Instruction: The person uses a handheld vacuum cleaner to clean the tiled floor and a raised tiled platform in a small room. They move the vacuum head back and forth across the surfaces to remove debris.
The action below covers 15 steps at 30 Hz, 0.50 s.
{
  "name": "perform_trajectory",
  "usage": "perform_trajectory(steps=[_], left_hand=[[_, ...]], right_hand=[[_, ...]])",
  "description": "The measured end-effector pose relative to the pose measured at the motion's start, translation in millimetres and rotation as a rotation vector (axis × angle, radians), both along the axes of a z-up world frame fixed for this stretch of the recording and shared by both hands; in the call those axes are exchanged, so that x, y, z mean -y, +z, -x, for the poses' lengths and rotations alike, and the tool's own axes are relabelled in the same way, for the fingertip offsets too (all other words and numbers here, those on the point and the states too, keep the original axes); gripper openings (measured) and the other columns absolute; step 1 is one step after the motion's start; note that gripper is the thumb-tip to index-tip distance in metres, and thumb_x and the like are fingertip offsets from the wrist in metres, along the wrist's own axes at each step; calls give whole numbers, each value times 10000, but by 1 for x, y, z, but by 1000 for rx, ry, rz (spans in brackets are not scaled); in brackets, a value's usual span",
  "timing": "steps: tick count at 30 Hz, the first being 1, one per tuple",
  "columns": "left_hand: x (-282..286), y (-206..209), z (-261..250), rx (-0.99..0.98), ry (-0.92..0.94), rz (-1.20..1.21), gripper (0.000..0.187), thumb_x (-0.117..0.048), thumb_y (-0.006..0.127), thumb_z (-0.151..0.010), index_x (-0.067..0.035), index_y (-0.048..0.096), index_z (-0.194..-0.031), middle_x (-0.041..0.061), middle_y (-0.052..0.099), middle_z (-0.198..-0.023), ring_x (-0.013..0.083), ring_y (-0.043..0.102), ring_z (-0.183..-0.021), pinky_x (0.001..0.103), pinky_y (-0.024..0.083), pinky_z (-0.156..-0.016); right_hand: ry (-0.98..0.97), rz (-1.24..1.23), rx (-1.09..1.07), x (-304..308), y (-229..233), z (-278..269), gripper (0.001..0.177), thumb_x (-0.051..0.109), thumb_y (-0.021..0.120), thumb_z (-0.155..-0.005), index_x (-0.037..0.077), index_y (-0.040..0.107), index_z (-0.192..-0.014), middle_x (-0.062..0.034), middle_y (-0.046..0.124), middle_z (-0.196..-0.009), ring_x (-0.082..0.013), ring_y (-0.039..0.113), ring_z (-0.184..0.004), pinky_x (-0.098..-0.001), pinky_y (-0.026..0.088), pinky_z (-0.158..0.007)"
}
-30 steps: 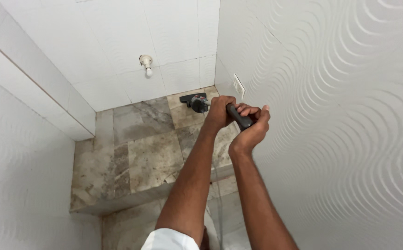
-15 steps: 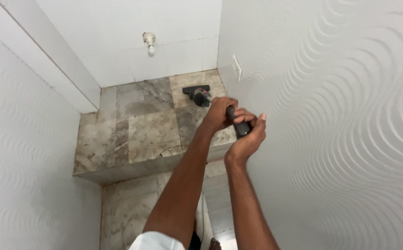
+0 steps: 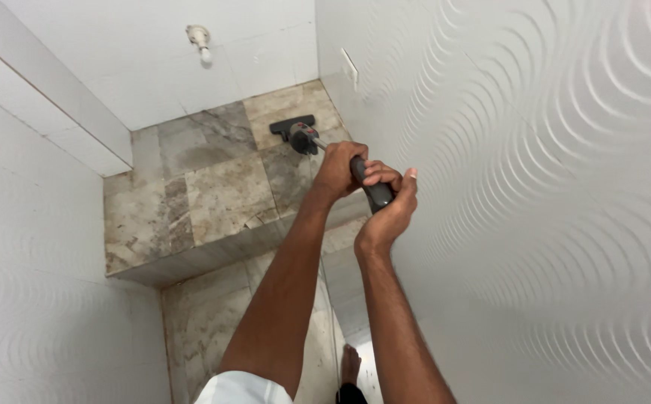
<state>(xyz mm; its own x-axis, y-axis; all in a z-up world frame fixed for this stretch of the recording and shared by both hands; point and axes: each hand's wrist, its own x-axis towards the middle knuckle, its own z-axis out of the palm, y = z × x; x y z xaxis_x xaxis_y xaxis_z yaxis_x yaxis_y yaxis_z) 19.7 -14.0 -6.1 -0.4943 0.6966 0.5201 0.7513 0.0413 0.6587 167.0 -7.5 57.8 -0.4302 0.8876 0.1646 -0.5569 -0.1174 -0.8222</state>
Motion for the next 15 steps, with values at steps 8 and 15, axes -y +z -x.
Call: perform_trajectory(steps=[8, 15], left_hand=[[37, -17, -59, -13, 86, -189, 209, -17, 741, -634, 9, 565, -744, 198, 619, -738, 370, 655, -706, 405, 502, -631], [76, -15, -119, -73, 74, -185, 268, -50, 777, -653, 6, 518, -695, 201, 579, -694, 399, 625, -695, 438, 471, -625]], right_hand=[[177, 155, -25, 32, -9, -57, 612, 399, 308, -1112, 26, 552, -693, -143, 651, -931, -270, 613, -1088, -428, 443, -1021], [146, 98, -112, 65, -29, -111, 604, 371, 314, -1125, 3, 549, -707, -159, 632, -873, -306, 619, -1085, -448, 433, -1085]])
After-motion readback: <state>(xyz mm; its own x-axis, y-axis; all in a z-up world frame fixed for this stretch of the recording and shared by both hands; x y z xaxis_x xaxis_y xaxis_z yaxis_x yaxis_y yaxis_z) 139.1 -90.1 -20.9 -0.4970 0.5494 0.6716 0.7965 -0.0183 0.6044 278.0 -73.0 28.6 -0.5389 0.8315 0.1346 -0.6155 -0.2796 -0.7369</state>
